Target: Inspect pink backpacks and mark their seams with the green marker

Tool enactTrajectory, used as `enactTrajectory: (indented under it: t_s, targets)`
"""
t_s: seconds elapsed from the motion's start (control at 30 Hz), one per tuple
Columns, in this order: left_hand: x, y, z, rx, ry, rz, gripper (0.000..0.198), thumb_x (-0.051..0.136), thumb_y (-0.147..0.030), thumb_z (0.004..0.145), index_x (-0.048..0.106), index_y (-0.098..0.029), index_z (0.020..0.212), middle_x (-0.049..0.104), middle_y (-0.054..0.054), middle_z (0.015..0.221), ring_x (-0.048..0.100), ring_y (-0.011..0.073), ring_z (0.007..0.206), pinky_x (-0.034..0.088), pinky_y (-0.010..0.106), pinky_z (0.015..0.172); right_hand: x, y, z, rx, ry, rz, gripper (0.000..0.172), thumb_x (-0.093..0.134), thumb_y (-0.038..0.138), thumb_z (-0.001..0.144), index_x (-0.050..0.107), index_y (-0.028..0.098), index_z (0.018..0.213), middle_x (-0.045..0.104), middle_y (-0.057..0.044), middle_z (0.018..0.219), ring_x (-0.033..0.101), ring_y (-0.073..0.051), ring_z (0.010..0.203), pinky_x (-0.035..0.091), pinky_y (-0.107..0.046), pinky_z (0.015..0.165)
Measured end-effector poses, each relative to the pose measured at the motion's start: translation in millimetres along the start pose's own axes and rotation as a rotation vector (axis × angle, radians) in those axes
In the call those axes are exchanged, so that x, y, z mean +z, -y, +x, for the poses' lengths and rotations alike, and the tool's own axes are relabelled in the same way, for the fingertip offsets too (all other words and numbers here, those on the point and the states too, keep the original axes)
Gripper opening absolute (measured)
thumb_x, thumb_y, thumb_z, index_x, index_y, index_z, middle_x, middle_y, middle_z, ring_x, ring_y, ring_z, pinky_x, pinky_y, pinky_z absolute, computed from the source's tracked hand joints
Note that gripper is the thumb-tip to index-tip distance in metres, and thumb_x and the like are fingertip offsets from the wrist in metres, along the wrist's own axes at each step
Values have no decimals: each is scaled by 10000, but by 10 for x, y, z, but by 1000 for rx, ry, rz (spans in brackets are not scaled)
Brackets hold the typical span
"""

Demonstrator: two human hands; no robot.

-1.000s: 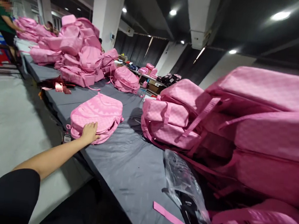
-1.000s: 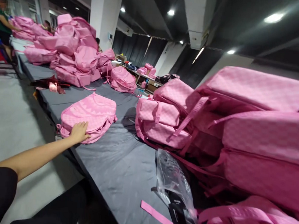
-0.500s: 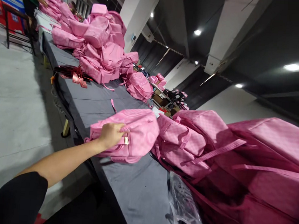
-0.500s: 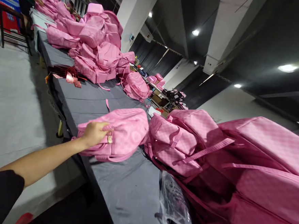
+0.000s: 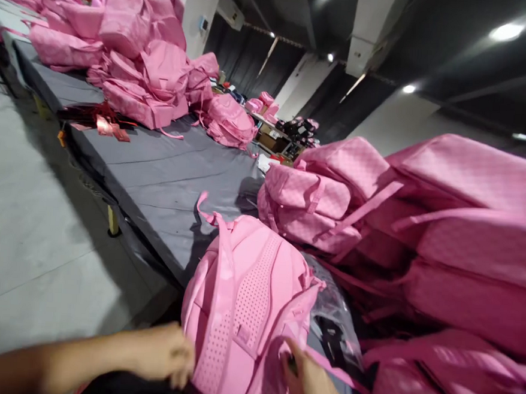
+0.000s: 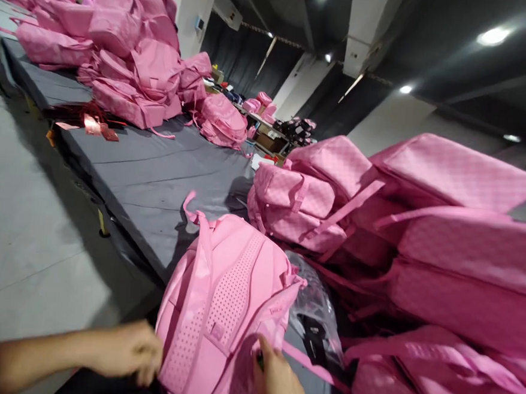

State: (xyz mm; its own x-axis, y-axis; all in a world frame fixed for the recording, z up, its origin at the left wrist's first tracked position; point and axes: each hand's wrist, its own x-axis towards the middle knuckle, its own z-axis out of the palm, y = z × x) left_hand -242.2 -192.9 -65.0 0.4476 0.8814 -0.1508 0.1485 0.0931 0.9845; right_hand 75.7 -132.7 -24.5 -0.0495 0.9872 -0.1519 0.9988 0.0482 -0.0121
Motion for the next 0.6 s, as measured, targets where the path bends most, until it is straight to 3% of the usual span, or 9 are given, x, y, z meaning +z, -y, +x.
enactTrajectory:
  t_s: [0.07,0.13,0.23,0.3,0.4,0.5,0.6]
  targets:
    - [-13,-108,197,205,-102,338,338,469,-395,965,727,-179,930,766,66,902,726,205,867,565,341,830,-11,284,-20,-5,-68,-94,437,418,240,956,600,230,1354,677,-135,1238,737,-226,840,523,-276,622]
    - [50,-130,496,470,-188,731,407,484,-457,976,672,-174,1200,685,132,1272,608,289,1244,449,471,1092,-30,572,25,-123,-73,-106,482,467,159,926,551,270,1388,592,-120,1379,728,-199,943,515,-237,665]
    - [221,90,829,638,-26,1110,612,501,-571,955,547,-143,1390,471,172,1520,371,343,1464,279,562,1216,-43,711,147,-68,17,-135,329,440,105,931,654,192,1165,681,-141,1171,736,-223,945,514,-254,696]
    - [300,363,874,640,34,1214,634,416,-579,986,489,-149,1446,422,156,1556,345,323,1482,275,557,1221,-30,539,197,84,10,-151,287,388,113,953,638,84,1093,683,-232,1080,742,-297,907,524,-332,690]
    - [367,791,749,634,22,1274,630,341,-558,1011,416,-174,1505,343,123,1602,316,301,1500,279,544,1219,20,68,223,266,-5,-15,364,426,246,984,520,-28,1205,663,-322,1066,720,-386,965,524,-423,734]
    - [456,1042,579,597,4,1335,600,334,-503,1020,393,-184,1525,346,122,1597,370,279,1475,331,499,1188,113,-324,237,310,72,244,465,468,433,982,498,36,1224,723,-189,905,735,-315,887,525,-362,719]
    - [553,934,527,598,-30,1335,627,398,-565,983,454,-197,1488,445,140,1544,460,294,1406,370,479,1139,242,-445,171,284,112,361,367,418,452,992,559,134,1108,710,-85,757,719,-241,686,506,-307,627]
